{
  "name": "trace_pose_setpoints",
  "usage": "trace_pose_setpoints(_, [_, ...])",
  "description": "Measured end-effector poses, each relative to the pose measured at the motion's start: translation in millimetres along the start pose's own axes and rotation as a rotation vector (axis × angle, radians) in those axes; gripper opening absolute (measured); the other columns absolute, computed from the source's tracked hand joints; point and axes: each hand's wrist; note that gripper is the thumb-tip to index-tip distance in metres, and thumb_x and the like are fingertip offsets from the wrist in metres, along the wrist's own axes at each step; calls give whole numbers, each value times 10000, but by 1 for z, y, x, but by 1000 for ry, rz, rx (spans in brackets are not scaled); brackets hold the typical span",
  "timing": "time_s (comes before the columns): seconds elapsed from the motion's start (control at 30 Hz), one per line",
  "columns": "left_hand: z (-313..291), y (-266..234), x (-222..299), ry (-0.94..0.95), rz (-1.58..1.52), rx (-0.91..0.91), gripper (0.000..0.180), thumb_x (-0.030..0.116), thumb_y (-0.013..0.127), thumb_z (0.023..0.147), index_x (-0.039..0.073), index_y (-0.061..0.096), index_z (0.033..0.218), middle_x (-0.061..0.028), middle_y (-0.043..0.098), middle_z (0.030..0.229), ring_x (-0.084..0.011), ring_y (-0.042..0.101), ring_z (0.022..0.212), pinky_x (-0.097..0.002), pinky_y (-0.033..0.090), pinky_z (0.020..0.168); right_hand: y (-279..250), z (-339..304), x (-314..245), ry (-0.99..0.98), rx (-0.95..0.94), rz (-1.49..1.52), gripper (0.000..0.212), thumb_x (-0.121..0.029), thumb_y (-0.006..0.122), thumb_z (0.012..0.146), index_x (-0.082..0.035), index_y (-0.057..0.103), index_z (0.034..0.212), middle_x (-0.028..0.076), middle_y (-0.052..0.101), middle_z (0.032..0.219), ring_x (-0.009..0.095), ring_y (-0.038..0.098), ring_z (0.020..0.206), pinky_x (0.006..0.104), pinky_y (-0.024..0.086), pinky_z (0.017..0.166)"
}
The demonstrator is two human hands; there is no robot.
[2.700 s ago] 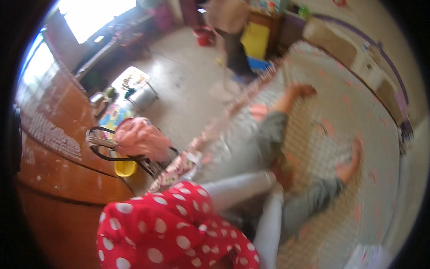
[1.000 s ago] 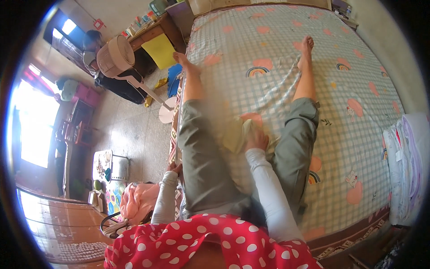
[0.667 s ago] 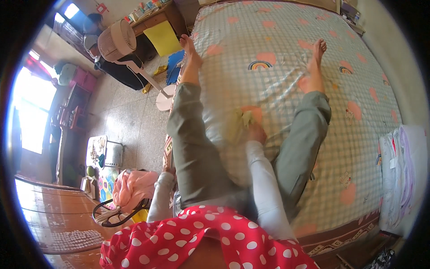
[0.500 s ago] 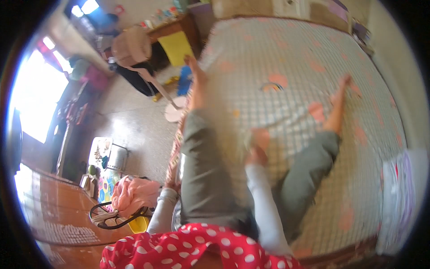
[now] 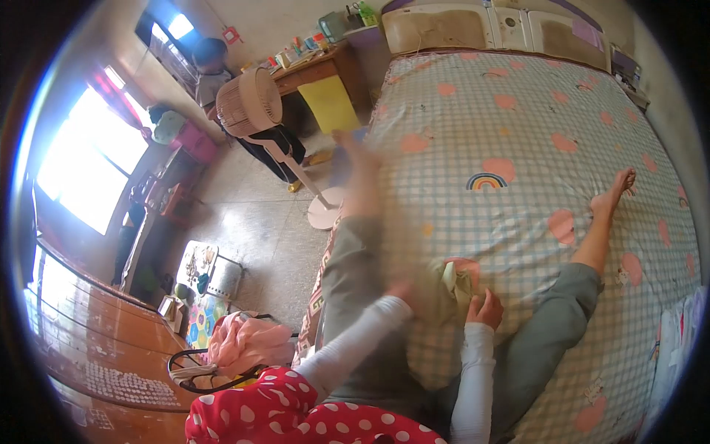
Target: The person flattens and folds a cloth on a bed by hand, then adjusts their arm sleeve.
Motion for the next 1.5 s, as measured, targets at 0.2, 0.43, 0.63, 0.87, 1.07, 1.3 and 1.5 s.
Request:
trace_pose_setpoints(0.2, [-8, 84, 2, 464, 240, 150, 416, 208, 614, 639, 49, 494, 1005, -167, 440, 1110, -340, 434, 1022, -411, 419, 782, -26, -4, -17, 51, -384, 33, 210, -150, 564, 717, -58, 529, 902, 141, 577, 873, 325, 530, 797, 390, 428, 712])
trace_pose_setpoints(0.43, [70, -41, 4, 251, -116, 443, 476, 29, 555, 616, 99, 491, 1083, -155, 509, 922, -333, 489, 857, -402, 421, 734, -20, 109, -52, 23, -91, 431, 196, -120, 517, 746, -37, 546, 921, 165, 571, 863, 292, 547, 849, 346, 427, 735])
trace_pose_setpoints(0.63, [178, -108, 64, 490, -28, 607, 579, 86, 598, 614, 114, 416, 1162, -136, 444, 1112, -305, 408, 1044, -377, 351, 868, -47, 232, -110, -217, 221, 518, 238, -174, 543, 739, -41, 534, 936, 152, 564, 902, 307, 534, 826, 358, 431, 711])
trace_pose_setpoints(0.87, [245, -68, 7, 143, 99, 276, 724, 402, 628, 643, 207, 306, 1262, -113, 265, 1322, -288, 242, 1222, -428, 229, 982, 9, 272, -42, -268, 171, 189, 399, -221, 579, 702, -70, 472, 1056, 141, 523, 950, 301, 500, 891, 366, 412, 759])
trace_pose_setpoints(1.07, [271, -32, 28, 6, 261, 85, 780, 493, 604, 639, 270, 245, 1295, -87, 161, 1380, -285, 121, 1277, -558, 124, 974, 62, 281, -36, -287, -90, -187, 549, -387, 610, 683, -193, 425, 1163, 77, 405, 1200, 236, 319, 1164, 456, 247, 930])
trace_pose_setpoints(1.3, [308, 2, 20, -119, 456, 73, 670, 635, 441, 687, 350, 279, 1272, -28, 157, 1387, -290, 111, 1277, -583, 91, 969, 102, 294, -69, -171, -310, -544, 644, -528, 497, 704, -248, 312, 1253, 59, 230, 1354, 271, 173, 1251, 494, 88, 989])
trace_pose_setpoints(1.5, [265, 4, 27, -55, 393, 122, 601, 569, 419, 735, 328, 293, 1271, 1, 193, 1378, -256, 130, 1276, -551, 71, 990, 98, 263, -51, -265, -326, -586, 712, -548, 459, 719, -180, 247, 1290, 101, 205, 1358, 293, 152, 1257, 514, 79, 994])
Point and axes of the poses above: each hand's wrist, its own z-axis towards the middle knuckle, its own y-axis out of the palm, x = y × z
